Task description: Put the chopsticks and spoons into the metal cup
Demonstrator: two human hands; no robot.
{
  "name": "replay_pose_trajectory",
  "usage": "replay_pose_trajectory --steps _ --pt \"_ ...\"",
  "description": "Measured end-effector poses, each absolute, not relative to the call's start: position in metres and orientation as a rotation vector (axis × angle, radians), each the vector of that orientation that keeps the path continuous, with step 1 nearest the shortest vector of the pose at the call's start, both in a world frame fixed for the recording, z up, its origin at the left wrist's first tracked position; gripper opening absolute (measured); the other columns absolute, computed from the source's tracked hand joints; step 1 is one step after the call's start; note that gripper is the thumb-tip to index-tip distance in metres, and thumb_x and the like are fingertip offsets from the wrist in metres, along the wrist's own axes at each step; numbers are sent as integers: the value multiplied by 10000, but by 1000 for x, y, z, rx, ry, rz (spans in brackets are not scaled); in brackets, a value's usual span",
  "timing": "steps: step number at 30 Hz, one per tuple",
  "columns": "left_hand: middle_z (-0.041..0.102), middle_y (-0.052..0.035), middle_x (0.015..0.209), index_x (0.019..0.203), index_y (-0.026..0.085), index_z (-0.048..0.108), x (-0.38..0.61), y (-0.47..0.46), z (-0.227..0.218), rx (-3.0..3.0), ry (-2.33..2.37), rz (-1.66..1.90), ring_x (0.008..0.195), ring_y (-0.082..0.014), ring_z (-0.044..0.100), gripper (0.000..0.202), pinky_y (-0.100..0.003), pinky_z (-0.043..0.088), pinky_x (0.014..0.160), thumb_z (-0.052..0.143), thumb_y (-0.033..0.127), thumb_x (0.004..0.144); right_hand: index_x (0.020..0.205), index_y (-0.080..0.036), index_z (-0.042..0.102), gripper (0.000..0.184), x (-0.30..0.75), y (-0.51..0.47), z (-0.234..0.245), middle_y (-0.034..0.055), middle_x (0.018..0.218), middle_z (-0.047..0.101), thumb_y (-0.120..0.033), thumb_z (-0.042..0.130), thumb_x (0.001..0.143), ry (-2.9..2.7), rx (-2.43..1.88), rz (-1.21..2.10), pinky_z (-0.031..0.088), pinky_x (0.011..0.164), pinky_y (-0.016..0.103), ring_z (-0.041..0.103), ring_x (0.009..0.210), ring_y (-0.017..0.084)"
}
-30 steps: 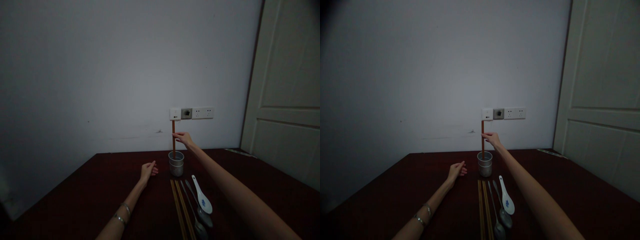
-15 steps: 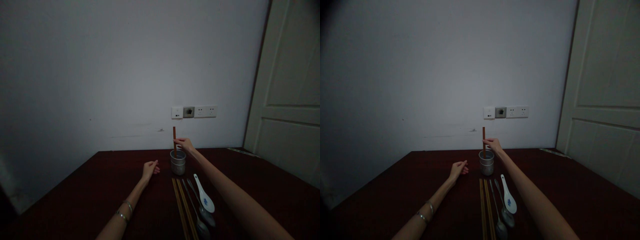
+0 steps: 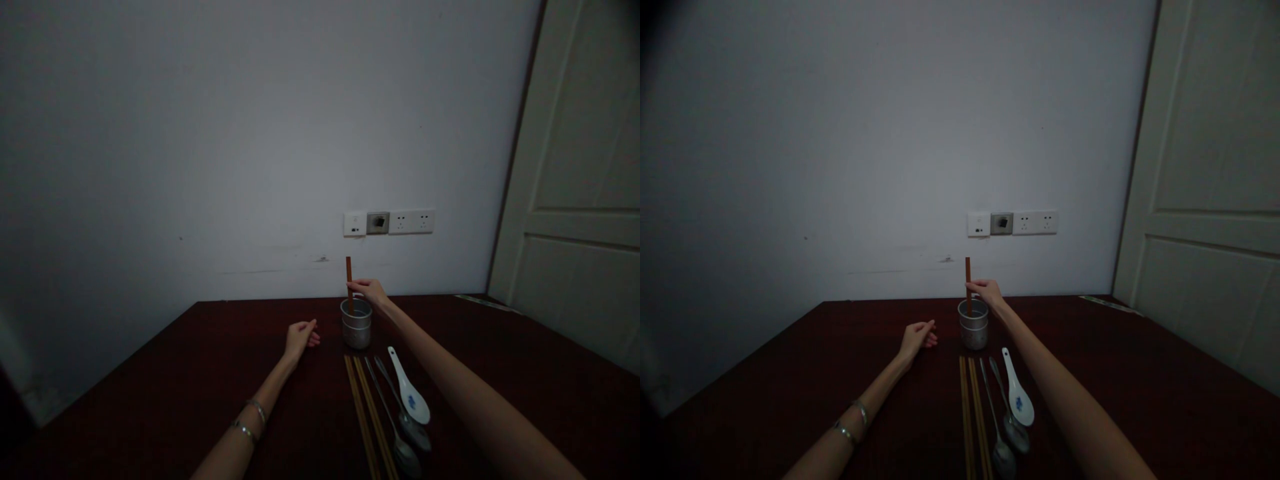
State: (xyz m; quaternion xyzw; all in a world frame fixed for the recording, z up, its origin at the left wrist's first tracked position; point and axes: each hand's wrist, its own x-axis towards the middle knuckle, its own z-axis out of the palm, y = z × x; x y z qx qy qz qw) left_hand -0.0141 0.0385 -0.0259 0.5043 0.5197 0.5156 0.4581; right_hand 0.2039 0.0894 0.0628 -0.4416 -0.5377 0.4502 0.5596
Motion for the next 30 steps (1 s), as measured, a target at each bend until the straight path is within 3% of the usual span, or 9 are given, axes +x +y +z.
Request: replay_pose_trajectory --steps 17,30 --pt "598 -35 506 694 99 582 -14 37 -25 1255 1288 1269 432 -113 572 338 -184 407 415 560 436 723 668 -112 649 66 203 92 60 77 676 687 -178 656 672 -1201 -929 1234 511 593 222 635 589 135" --pt "594 -33 501 709 94 582 -13 37 -25 1267 1287 1271 429 -107 568 328 -175 401 410 547 418 737 668 -116 643 68 202 88 62 77 688 690 -181 657 677 -1197 -937 1229 518 588 214 640 592 136"
